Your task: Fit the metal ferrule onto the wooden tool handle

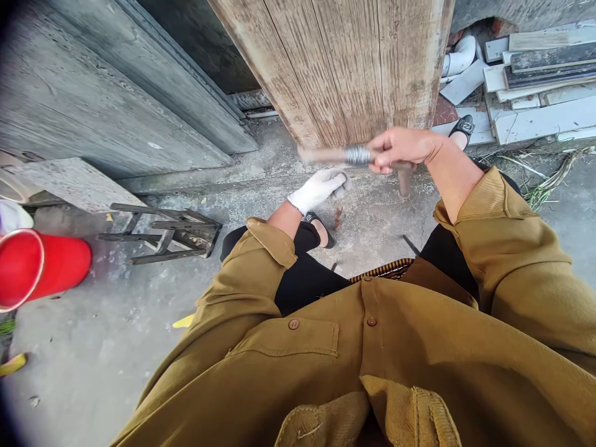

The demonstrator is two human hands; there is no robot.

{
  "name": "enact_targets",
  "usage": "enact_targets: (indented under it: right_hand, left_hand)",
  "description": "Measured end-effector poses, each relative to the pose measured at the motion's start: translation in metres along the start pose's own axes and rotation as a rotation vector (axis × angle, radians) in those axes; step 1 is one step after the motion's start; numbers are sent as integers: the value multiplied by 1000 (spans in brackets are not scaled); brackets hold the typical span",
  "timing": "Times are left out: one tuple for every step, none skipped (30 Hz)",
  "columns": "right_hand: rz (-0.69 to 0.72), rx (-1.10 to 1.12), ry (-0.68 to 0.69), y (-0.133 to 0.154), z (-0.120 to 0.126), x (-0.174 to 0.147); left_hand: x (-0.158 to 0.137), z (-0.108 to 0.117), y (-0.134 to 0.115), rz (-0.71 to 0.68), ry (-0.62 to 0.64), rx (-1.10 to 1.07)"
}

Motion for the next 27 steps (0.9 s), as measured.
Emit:
enact_targets:
  right_hand:
    - [66,92,-144,1,8,-1]
    - [106,171,-281,0,15,-1]
    - [112,229,-410,-2,21,0]
    - [83,260,-522,-5,24,1]
    - [29,263,-618,-8,26,3]
    - [-35,242,-696,-11,27,6]
    - [-96,198,-751,-13,27,8]
    - [-148,131,-788,-14,26,10]
    - [-186,28,-804,-15,25,13]
    - [-212,-112,-799,-15,24,15]
    - [-231,-278,-781,-15,23,18]
    - [-255,-454,-739,-16,21,20]
    - [-291,-620,-666,-19,18,23]
    - [-344,-756,-555,-23,14,26]
    - [-406,-851,-405,-28,8,28]
    - [-470,-902,-234,-34,1,29]
    - [-519,-916,-66,-39,-6,28]
    - [-546,-903,82,-44,-14,27]
    - [-550,-872,198,-46,-22,25]
    - [-539,-833,276,-47,-29,24]
    - [-523,-789,326,-47,-34,23]
    - [-504,-744,363,-45,-38,22]
    - [-483,-697,399,-42,-41,20]
    - [-461,-649,434,-38,-43,19]
    - [-437,-598,463,-33,-44,17]
    - [-409,-541,487,-28,-43,15]
    - [-376,-481,499,-23,-40,13]
  left_hand:
    - [-1,-2,-1,13,29,-35]
    - [-3,-4,-2,30,65,-74]
    - [-4,-6,-3,44,96,-104]
    - [-6,-7,-5,51,119,-117]
    - [-7,-8,-8,54,140,-121]
    - [-8,-10,-10,53,162,-120]
    - [-10,-11,-12,48,186,-115]
    - [-11,-12,-15,40,212,-110]
    - [-12,-13,-16,34,240,-106]
    - [-14,-14,-18,32,269,-106]
    - [-15,-15,-18,32,295,-108]
    - [-16,-15,-19,33,317,-111]
    - [-16,-16,-19,32,329,-114]
    - [-17,-15,-18,29,330,-114]
    - [-16,-14,-17,22,315,-111]
    - [-15,-13,-16,14,284,-105]
    - [-14,-12,-15,9,243,-98]
    - [-12,-10,-13,6,198,-94]
    - [-10,-7,-11,5,155,-95]
    - [-8,-5,-9,1,117,-101]
    - [-6,-2,-7,-6,85,-107]
    - [-4,0,-5,-18,56,-107]
    - [-2,3,-3,-32,29,-98]
    - [0,6,-1,-44,2,-80]
    - [1,9,2,-52,-24,-57]
    - [3,11,4,-56,-48,-32]
    - [4,13,7,-56,-68,-9]
Point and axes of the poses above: each hand's wrist, its own x-axis towards the middle knuckle, its own z-axis out of the back of the hand, y = z × x, the point moved 3 cm from there along x, towards the middle knuckle, and after that the axes turned 8 degrees about -y, right-handed, at the moved point
